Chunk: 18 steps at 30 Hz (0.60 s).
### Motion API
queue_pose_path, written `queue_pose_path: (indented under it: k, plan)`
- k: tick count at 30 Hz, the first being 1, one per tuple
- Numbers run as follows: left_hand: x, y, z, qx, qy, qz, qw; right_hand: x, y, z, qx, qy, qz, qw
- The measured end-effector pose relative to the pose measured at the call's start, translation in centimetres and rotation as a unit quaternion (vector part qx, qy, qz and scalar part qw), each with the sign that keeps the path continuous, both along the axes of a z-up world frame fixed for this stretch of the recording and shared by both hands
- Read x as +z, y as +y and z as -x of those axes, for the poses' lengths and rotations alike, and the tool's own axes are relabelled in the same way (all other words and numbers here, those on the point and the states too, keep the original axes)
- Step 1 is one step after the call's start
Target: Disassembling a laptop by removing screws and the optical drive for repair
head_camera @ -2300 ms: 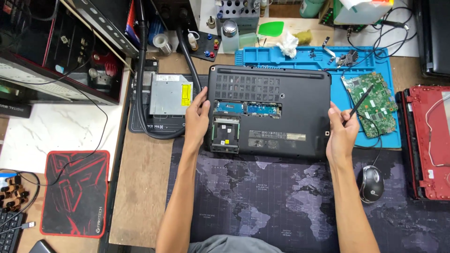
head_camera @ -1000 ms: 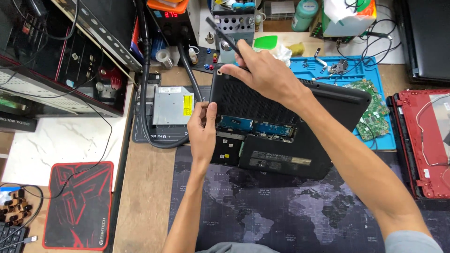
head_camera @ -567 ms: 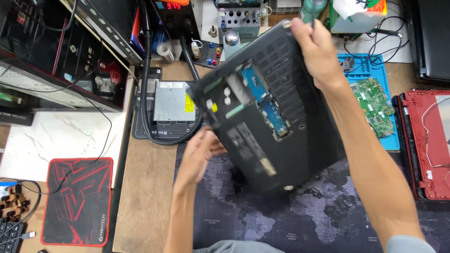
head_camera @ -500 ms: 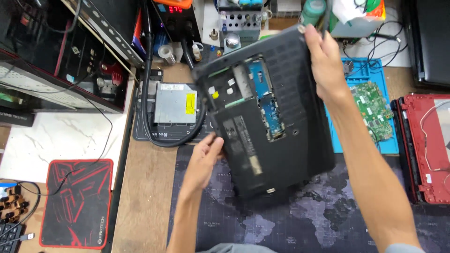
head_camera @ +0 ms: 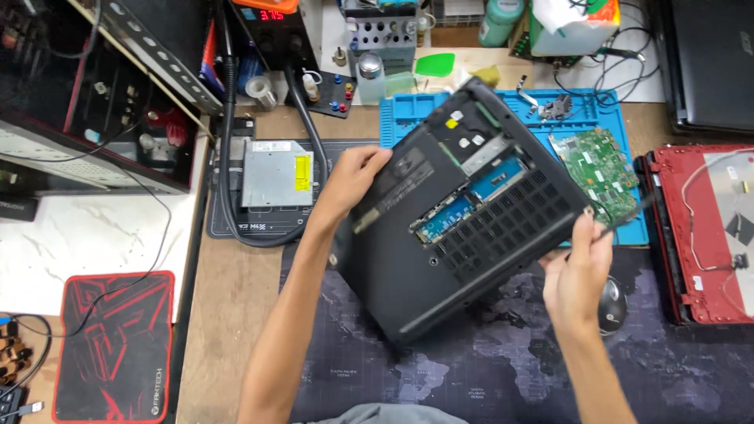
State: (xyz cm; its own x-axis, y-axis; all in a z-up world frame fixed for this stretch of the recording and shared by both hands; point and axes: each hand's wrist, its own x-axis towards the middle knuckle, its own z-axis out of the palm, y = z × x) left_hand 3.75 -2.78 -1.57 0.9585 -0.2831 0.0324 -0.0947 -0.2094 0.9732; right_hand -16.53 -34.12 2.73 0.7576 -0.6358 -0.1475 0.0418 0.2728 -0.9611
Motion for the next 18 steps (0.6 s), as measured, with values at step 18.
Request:
queue_pose_path:
  k: [18]
  plan:
    - [4.7, -3.5, 3.5, 0.142, -0.154, -0.121, 0.970, -1.3, 0.0, 4.8, -0.030, -0.041, -0.214, 0.975]
